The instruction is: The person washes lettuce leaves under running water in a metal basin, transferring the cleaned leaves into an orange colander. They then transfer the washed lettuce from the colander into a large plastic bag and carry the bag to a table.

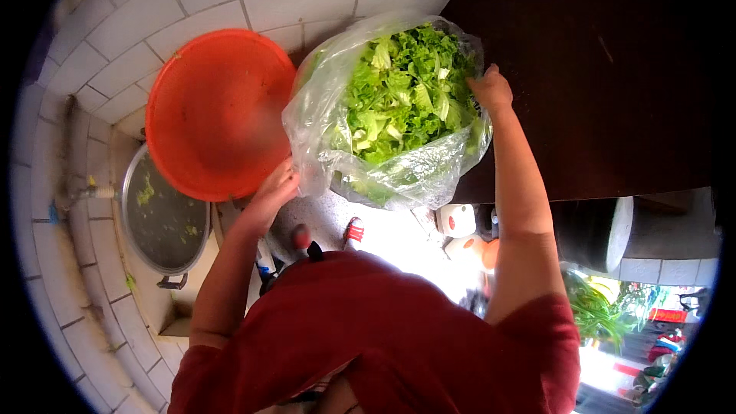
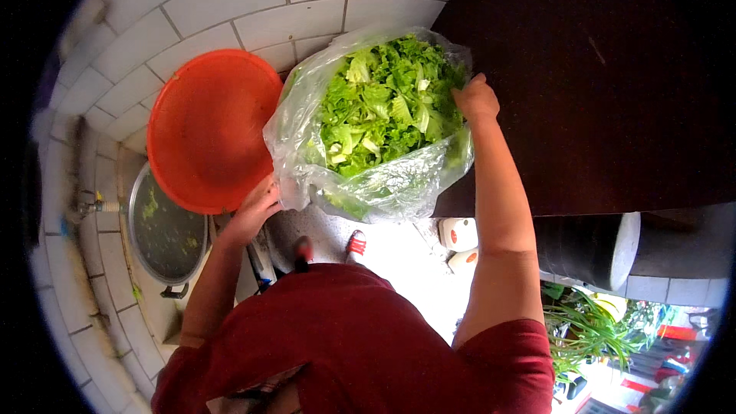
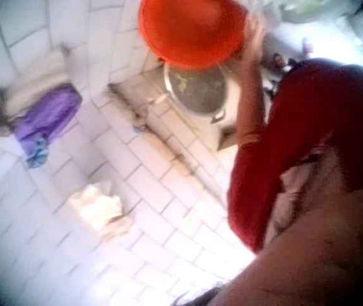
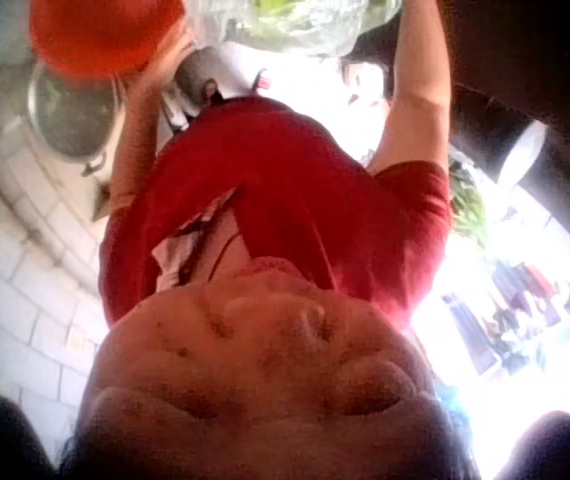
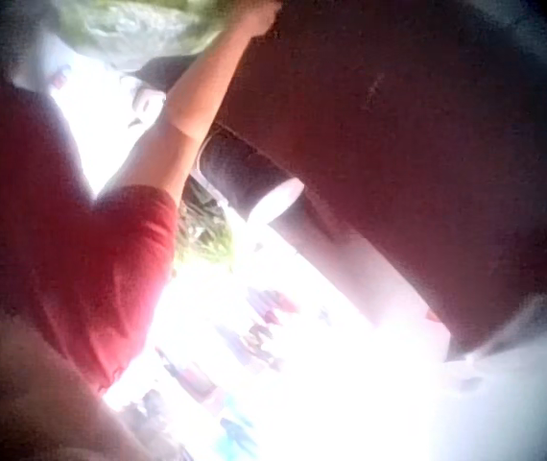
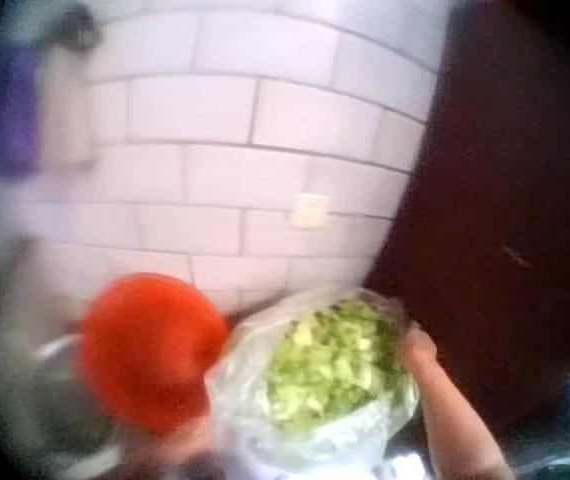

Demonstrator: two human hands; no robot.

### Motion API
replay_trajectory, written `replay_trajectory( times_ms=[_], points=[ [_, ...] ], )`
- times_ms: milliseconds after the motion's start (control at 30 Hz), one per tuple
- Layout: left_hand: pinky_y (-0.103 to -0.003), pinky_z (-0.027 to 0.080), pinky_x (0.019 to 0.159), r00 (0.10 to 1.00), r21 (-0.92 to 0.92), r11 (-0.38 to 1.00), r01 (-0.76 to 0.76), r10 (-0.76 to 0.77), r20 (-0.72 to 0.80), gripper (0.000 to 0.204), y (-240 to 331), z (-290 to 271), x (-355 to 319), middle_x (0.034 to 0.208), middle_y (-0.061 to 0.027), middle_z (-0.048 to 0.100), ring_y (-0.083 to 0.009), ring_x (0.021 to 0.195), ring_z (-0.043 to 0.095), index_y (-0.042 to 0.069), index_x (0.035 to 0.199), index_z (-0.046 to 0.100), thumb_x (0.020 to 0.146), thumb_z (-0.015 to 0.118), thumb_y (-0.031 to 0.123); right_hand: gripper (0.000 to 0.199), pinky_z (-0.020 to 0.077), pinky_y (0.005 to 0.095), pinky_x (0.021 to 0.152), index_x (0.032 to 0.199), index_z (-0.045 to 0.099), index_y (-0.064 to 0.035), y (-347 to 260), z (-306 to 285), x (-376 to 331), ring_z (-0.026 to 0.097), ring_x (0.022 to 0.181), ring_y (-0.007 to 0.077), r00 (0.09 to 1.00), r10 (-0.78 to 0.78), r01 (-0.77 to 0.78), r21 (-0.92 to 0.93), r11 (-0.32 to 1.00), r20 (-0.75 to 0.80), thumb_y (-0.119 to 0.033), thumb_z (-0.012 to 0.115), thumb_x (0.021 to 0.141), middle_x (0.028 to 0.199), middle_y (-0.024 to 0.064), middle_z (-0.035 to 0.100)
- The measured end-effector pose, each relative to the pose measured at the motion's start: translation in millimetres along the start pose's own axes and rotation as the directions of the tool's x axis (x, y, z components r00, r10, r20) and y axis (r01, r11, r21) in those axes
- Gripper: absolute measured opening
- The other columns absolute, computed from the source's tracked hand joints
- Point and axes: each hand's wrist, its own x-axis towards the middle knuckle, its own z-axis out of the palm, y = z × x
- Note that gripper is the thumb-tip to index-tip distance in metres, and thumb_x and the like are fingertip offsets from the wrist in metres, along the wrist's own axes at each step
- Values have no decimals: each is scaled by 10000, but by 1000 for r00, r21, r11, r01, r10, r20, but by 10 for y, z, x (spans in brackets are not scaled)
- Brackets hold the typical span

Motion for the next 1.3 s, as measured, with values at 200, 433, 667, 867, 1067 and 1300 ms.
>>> replay_trajectory(
  times_ms=[200, 433, 667, 867, 1067, 1300],
  points=[
    [-296, 487, 862, 979, 42, 997, -65, 72, -191, 396, 418, 159, -163, 1083, -65, 661, -143, 949, 631, 17, 1255, 568, 949, 613, 264, 186, 461, 286, 759, 1006, 669, -64, 160, -40, -67, 588, 861, 141, 986, -120, 160, 849, 503, -115, -205, 682, 886, 965, 18, 645],
    [-271, 516, 769, 906, -84, 938, -335, 297, -301, 473, 1207, 284, -588, 1071, -20, 645, -120, 886, 622, 36, 1277, 555, 906, 657, 311, 345, 472, 235, 704, 1171, 593, -20, 191, -725, -686, 556, 759, 91, 907, -421, -12, 1000, -15, 5, -185, 717, 895, 982, 32, 594],
    [-268, 442, 927, 842, 39, 870, -491, 486, -236, 682, 1970, 750, -918, 1193, -30, 607, -124, 1055, 565, 3, 1431, 432, 934, 588, 444, 374, 390, 173, 493, 1098, 625, 1, 421, -805, -609, 484, 543, 29, 729, -511, -308, 885, 349, 455, -272, 747, 874, 804, -1, 629],
    [-286, 452, 948, 810, 248, 786, -567, 586, -4, 548, 2414, 922, -797, 1213, -69, 638, -153, 1110, 579, -15, 1368, 509, 983, 507, 375, 477, 467, 300, 930, 1099, 678, -39, 471, -1124, -583, 646, 985, 148, 660, -742, -58, 976, -209, -120, -466, 669, 887, 1070, 78, 702],
    [-236, 397, 862, 764, 450, 669, -592, 644, 47, 580, 2664, 1722, -627, 1077, 19, 622, -79, 930, 515, 26, 1403, 498, 982, 484, 424, 966, 498, 324, 954, 1402, 438, 38, 152, -1231, -529, 633, 1063, 171, 383, -887, -323, 862, -390, -258, -693, 629, 801, 1212, 145, 653],
    [-369, 480, 893, 604, 685, 35, -728, 505, 617, 314, 3299, 2656, 139, 1140, -143, 654, -210, 1106, 604, 19, 1152, 635, 946, 562, 244, 597, 520, 276, 783, 1296, 541, 53, -296, -1679, -1049, 654, 852, 155, 594, -794, 192, 981, -15, -128, -409, 621, 926, 1077, 159, 676]
  ],
)
